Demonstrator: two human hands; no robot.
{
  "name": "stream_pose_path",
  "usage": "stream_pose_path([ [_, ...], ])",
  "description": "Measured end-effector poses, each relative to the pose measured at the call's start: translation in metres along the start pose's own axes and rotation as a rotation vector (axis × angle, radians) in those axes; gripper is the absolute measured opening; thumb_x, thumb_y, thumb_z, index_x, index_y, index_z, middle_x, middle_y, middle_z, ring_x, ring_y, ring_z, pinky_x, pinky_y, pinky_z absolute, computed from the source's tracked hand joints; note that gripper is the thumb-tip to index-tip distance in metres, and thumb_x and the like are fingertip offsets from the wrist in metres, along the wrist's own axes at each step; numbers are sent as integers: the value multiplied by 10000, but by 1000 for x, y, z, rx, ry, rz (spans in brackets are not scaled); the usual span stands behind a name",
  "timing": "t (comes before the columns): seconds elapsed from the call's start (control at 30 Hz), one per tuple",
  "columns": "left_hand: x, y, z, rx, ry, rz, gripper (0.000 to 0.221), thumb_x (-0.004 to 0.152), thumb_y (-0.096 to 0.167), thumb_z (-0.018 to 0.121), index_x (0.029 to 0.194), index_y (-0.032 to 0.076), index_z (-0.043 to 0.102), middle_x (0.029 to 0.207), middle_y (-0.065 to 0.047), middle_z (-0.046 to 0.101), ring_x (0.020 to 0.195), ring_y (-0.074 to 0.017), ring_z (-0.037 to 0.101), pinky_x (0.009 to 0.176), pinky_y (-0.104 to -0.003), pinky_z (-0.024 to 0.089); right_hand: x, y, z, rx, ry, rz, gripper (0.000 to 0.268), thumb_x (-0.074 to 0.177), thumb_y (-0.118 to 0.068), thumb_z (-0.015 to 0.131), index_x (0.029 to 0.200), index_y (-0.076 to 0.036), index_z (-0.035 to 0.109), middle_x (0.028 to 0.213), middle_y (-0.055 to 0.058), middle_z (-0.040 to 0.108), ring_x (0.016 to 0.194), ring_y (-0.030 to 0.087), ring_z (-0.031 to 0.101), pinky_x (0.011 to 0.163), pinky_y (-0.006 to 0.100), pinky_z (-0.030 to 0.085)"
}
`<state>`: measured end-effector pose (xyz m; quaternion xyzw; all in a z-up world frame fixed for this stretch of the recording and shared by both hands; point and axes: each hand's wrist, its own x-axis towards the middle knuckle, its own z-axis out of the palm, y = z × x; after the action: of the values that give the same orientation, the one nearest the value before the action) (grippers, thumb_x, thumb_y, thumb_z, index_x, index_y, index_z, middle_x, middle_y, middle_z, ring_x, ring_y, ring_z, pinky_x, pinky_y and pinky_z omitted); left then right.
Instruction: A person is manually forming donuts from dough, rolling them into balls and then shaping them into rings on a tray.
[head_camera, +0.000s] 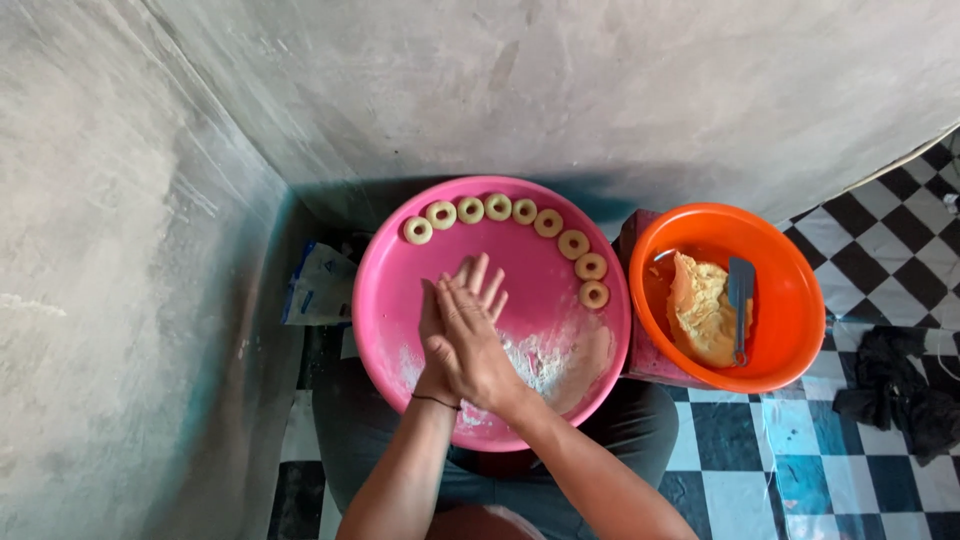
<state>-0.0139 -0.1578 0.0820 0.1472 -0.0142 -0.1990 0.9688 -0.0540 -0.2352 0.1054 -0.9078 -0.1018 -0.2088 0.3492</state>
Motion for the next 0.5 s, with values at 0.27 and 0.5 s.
stream_pose_path([
  [0.27, -6, -20, 64, 54, 513, -19, 395, 1050, 371, 500, 1192, 74, 720, 1217, -210, 719, 1135, -309, 692, 1014, -428, 529, 35, 41, 10, -48, 73, 145, 577, 1110, -430, 341, 1611, -145, 375, 1493, 194, 491, 1438, 412, 392, 1216, 592, 193],
  [0.5, 0, -34, 12, 0, 588, 68, 342, 1039, 380, 569, 1052, 79, 729, 1069, -171, 753, 997, -253, 723, 885, -357, 580, 43, 59, 31, -115, 213, 125, 563, 1099, -395, 433, 1588, -118, 419, 1412, 181, 517, 1314, 385, 482, 1180, 536, 281],
])
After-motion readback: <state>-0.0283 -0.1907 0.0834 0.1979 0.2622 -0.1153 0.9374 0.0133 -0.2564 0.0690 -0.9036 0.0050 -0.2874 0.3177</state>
